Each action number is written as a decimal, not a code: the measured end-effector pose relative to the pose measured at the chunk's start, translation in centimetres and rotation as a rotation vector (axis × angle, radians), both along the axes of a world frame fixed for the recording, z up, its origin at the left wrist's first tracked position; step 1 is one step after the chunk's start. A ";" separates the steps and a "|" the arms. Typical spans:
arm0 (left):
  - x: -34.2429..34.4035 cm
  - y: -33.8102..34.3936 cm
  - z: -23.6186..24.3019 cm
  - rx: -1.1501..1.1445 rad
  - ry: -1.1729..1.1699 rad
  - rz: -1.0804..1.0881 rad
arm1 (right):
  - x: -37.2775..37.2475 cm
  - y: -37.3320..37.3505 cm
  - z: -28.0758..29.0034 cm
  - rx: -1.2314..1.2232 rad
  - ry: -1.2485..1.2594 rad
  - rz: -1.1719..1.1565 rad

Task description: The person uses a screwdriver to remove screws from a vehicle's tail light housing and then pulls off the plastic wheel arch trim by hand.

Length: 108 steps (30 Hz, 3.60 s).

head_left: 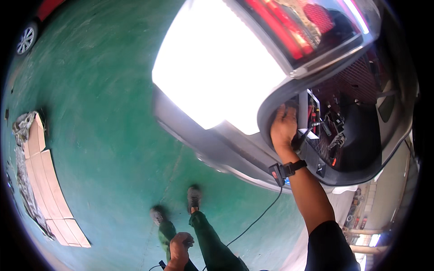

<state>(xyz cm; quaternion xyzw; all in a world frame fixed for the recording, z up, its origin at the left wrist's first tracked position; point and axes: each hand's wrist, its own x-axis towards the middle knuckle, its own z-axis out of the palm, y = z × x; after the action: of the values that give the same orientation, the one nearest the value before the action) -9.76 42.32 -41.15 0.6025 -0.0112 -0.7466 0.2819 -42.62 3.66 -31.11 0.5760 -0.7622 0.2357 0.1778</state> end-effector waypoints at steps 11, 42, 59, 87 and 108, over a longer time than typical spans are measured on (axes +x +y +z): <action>0.1 -2.7 4.3 -0.203 -0.071 -0.102 | 1.3 0.0 0.9 0.062 -0.138 -0.070; -13.8 -35.1 22.4 -1.122 -0.535 -0.024 | 2.3 -0.4 2.8 0.139 -0.188 -0.075; -13.5 -31.1 22.9 -1.319 -0.836 -0.443 | -0.7 -0.5 -3.4 0.212 -0.133 0.007; -8.9 -22.9 31.0 -0.759 -0.450 -0.553 | -8.2 -2.3 5.7 0.060 -0.871 -0.110; -11.0 -28.8 31.2 -0.864 -0.371 -0.715 | -20.1 18.5 8.8 0.270 -1.079 0.053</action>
<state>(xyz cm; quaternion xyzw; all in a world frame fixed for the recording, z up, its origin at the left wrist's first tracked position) -20.72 13.54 -9.97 0.5125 -0.5656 -0.6053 0.2261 -62.73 22.15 -22.28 0.4104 -0.7538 0.4018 -0.3192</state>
